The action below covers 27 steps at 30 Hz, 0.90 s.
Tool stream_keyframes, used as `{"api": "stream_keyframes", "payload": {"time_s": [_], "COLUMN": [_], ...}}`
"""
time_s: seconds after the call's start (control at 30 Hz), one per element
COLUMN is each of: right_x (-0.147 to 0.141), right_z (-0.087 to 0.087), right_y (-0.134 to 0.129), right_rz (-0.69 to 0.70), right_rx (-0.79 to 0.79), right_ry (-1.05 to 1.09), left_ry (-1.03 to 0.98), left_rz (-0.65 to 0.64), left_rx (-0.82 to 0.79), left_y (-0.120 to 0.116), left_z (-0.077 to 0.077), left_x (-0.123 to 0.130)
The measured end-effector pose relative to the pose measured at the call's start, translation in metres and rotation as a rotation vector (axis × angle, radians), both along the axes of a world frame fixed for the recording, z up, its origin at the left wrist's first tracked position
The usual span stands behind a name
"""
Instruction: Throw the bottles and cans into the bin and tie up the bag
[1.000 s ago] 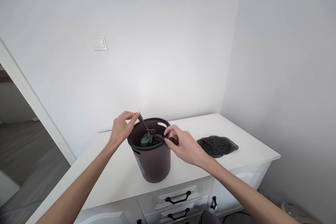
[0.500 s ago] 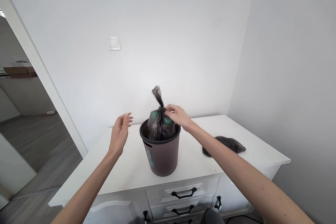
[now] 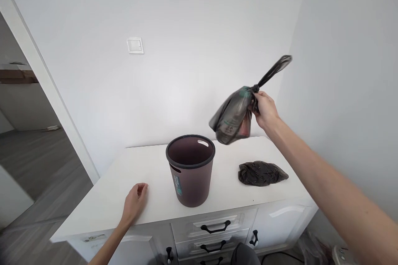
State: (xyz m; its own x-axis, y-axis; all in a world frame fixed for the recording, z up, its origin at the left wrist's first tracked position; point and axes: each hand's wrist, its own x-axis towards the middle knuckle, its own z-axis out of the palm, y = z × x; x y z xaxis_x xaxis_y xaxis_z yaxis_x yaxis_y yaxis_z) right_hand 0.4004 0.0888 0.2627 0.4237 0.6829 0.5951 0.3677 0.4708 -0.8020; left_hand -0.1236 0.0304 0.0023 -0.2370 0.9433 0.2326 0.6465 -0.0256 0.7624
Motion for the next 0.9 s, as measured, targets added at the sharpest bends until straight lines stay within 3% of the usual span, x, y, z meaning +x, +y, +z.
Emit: {"api": "stream_keyframes", "payload": {"time_s": [0.1,0.3,0.43,0.57,0.73,0.9], "right_x": [0.004,0.032,0.036,0.006,-0.032,-0.054], "right_z": [-0.037,-0.111,-0.164,-0.21,-0.246,-0.258], "right_y": [0.012,0.038,0.048,0.05,0.048,0.036], "right_rz": [-0.071,-0.363,-0.378,-0.33,-0.222,-0.188], "right_rx": [-0.161,-0.372,-0.451,-0.564,-0.622,-0.684], "right_ry": [0.071,-0.411,-0.59,-0.837,-0.869,-0.848], "left_ry": [0.058,0.15,0.19,0.215,0.234,0.227], "left_rz": [0.003,-0.008,-0.021,-0.021,-0.023,-0.028], "left_rx": [-0.006,-0.009,-0.02,-0.032,-0.041,-0.043], "left_y": [0.002,0.003,0.005,0.009,0.008,0.006], "left_z": [-0.003,-0.004,-0.008,-0.011,-0.007,-0.008], "left_x": [0.002,0.004,0.004,0.005,0.009,0.009]}}
